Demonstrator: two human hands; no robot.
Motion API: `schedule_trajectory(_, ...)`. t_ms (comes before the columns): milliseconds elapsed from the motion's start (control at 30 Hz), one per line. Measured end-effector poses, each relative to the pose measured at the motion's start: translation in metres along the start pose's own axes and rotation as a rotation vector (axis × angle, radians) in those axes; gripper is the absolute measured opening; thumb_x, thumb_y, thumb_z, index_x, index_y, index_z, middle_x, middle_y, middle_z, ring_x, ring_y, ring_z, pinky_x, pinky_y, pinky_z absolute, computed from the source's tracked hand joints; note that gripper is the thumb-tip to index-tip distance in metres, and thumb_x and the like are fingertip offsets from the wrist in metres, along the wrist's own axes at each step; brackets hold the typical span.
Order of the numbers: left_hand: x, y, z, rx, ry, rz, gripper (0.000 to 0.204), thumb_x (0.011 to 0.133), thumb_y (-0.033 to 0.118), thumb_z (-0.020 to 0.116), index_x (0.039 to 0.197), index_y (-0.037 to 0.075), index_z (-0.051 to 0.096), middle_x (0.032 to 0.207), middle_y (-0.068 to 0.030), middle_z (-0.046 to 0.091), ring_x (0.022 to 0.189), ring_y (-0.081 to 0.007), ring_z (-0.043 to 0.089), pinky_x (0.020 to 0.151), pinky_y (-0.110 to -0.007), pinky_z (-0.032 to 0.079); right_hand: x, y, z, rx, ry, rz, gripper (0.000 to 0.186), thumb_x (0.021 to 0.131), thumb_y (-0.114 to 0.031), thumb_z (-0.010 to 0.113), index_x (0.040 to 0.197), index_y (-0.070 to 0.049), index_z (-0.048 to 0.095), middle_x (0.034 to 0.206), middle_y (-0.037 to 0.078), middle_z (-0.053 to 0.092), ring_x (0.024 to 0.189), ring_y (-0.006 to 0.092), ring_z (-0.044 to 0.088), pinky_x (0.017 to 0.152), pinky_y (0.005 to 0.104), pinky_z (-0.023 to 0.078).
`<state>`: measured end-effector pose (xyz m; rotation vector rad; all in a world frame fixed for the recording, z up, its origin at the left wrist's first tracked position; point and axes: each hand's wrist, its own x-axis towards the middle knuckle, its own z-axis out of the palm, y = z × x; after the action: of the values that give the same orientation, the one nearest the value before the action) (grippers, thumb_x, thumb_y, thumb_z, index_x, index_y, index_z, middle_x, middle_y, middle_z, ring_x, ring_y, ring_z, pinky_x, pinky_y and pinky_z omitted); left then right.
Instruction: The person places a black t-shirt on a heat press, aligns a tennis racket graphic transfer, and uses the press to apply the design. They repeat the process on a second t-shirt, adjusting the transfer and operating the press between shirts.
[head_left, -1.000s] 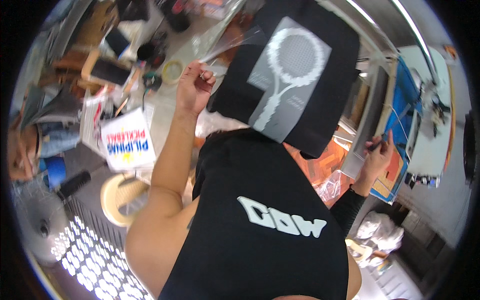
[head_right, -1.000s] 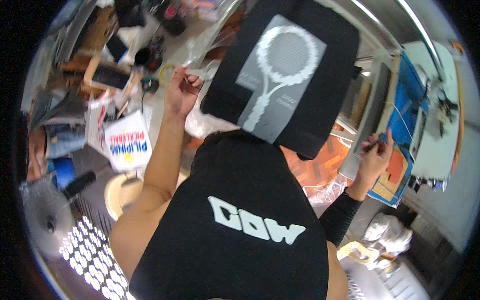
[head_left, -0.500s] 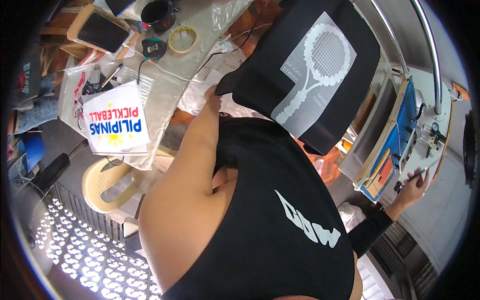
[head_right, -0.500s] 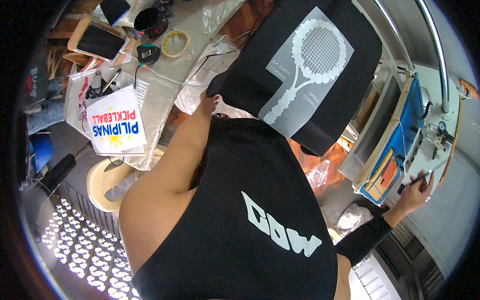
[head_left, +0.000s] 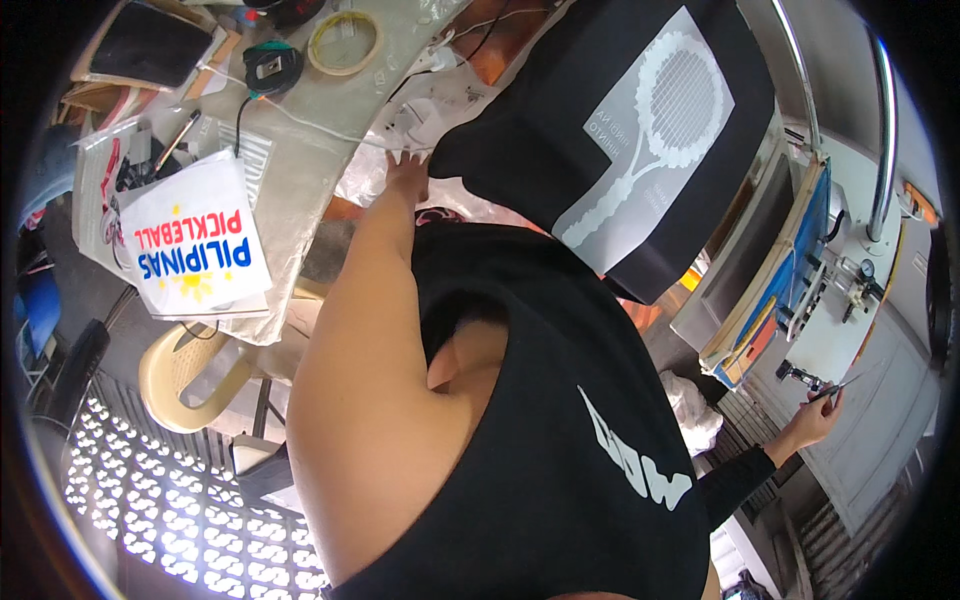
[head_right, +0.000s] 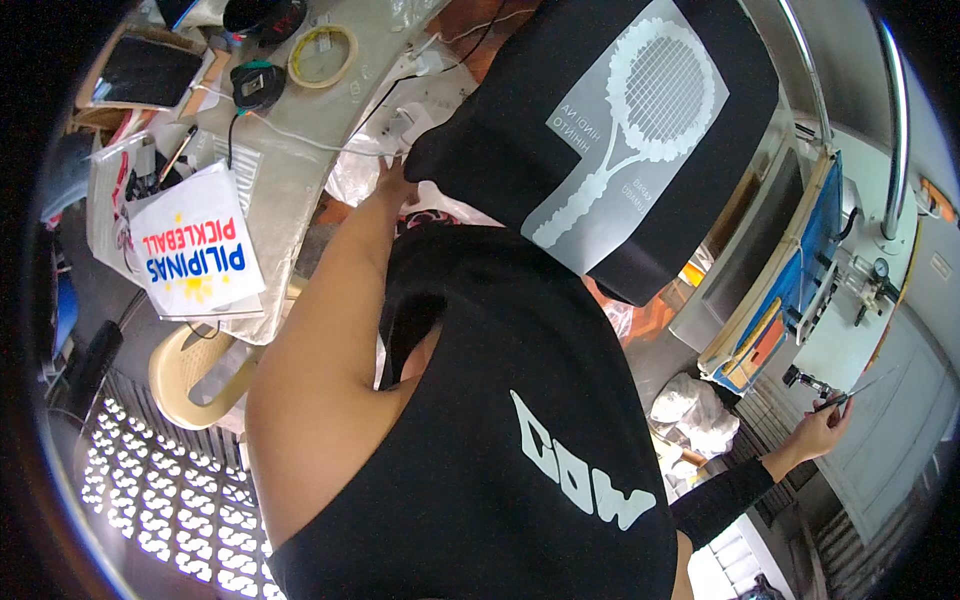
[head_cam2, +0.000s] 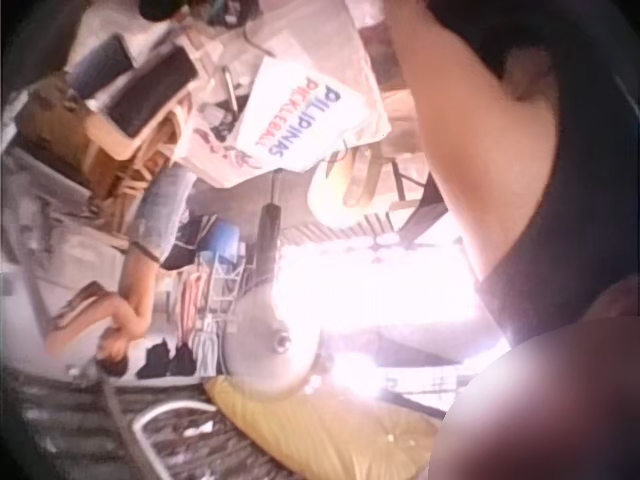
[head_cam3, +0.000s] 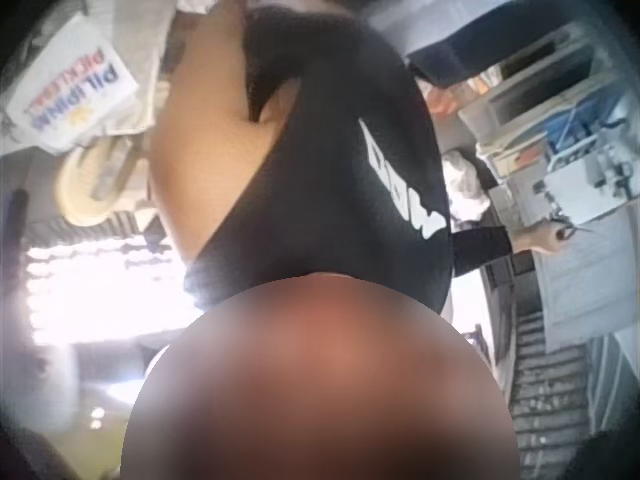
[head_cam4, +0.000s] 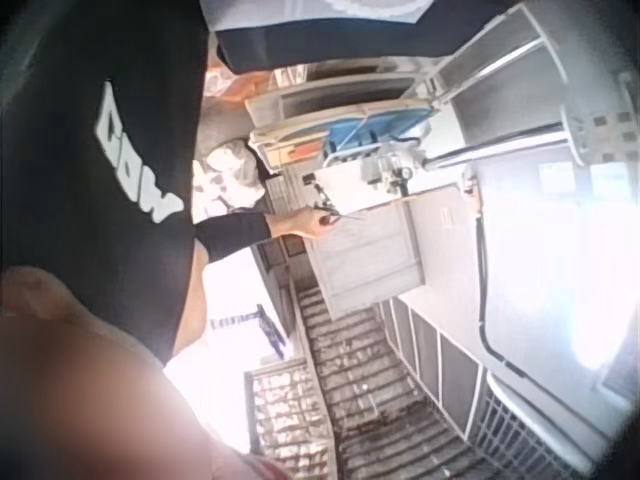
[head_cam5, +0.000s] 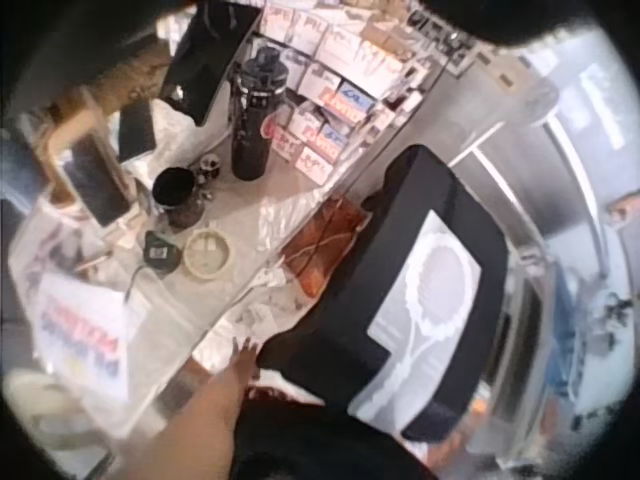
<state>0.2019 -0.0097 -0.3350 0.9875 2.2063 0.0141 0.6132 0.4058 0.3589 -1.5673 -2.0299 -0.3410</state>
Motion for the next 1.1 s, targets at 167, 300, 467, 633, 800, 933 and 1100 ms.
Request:
schedule_trajectory(167, -0.033, -0.002, 0.012, 0.272, -0.234, 0.136, 0.036, 0.092, 0.034, 0.067, 0.120, 0.013, 0.076, 0.130, -0.0063, 0.069, 0.135, -0.0283, 0.052, 0.111, -0.056, 0.040, 0.004, -0.024, 0.002, 0.001, -0.005, -0.027, 0.039, 0.103, -0.016, 0.067, 0.141, -0.009, 0.063, 0.097, 0.004, 0.075, 0.073, 0.0080, 0.067, 0.054, 0.0221, 0.044)
schedule_trajectory(300, -0.063, -0.020, 0.009, 0.065, -0.072, 0.295, 0.026, 0.088, 0.025, 0.067, 0.103, 0.008, 0.079, 0.106, -0.0105, 0.073, 0.115, -0.0300, 0.064, 0.099, -0.046, 0.051, 0.011, -0.028, 0.015, 0.164, -0.063, -0.006, 0.037, 0.103, -0.013, 0.065, 0.140, -0.009, 0.063, 0.102, 0.006, 0.076, 0.073, 0.0081, 0.067, 0.055, 0.0217, 0.046)
schedule_trajectory(467, -0.136, -0.078, 0.026, -0.724, 0.432, -0.451, 0.030, 0.086, 0.027, 0.065, 0.098, 0.003, 0.078, 0.100, -0.0189, 0.073, 0.104, -0.0367, 0.068, 0.095, -0.045, 0.053, 0.048, -0.016, 0.015, 0.105, 0.053, -0.099, 0.035, 0.103, -0.015, 0.063, 0.138, -0.013, 0.066, 0.104, 0.005, 0.077, 0.080, 0.0113, 0.070, 0.063, 0.0244, 0.052)
schedule_trajectory(633, -0.183, -0.083, 0.040, -0.692, 0.398, -1.149, 0.037, 0.090, 0.021, 0.064, 0.123, 0.008, 0.073, 0.141, -0.0161, 0.063, 0.129, -0.0393, 0.059, 0.107, -0.050, 0.045, 0.137, 0.054, -0.012, -0.254, 0.139, -0.060, 0.040, 0.100, -0.033, 0.067, 0.137, -0.018, 0.068, 0.102, 0.008, 0.079, 0.086, 0.0153, 0.074, 0.077, 0.0315, 0.056)
schedule_trajectory(800, -0.193, -0.065, -0.020, -0.154, -0.186, -0.687, 0.049, 0.093, 0.018, 0.061, 0.142, 0.012, 0.060, 0.146, -0.0144, 0.060, 0.140, -0.0353, 0.052, 0.110, -0.054, 0.046, 0.229, 0.155, -0.015, -0.552, 0.040, 0.041, 0.054, 0.095, -0.055, 0.063, 0.131, -0.015, 0.073, 0.113, 0.013, 0.077, 0.098, 0.0259, 0.075, 0.086, 0.0382, 0.055)
schedule_trajectory(933, -0.193, -0.032, -0.119, -0.245, -0.066, -0.223, 0.044, 0.094, 0.027, 0.065, 0.133, 0.007, 0.067, 0.137, -0.0203, 0.064, 0.124, -0.0396, 0.062, 0.105, -0.046, 0.050, 0.268, 0.202, 0.011, -0.643, -0.100, 0.090, 0.061, 0.093, -0.061, 0.061, 0.127, -0.013, 0.074, 0.117, 0.018, 0.075, 0.114, 0.0340, 0.071, 0.096, 0.0436, 0.054)
schedule_trajectory(1100, -0.212, 0.076, -0.298, -0.795, 0.252, 0.309, 0.015, 0.096, 0.016, 0.069, 0.096, 0.002, 0.074, 0.085, -0.0118, 0.072, 0.076, -0.0166, 0.069, 0.070, -0.031, 0.053, 0.290, 0.218, 0.053, -0.454, -0.195, -0.106, 0.046, 0.096, -0.040, 0.063, 0.118, -0.002, 0.075, 0.112, 0.024, 0.075, 0.108, 0.0371, 0.072, 0.092, 0.0438, 0.054)
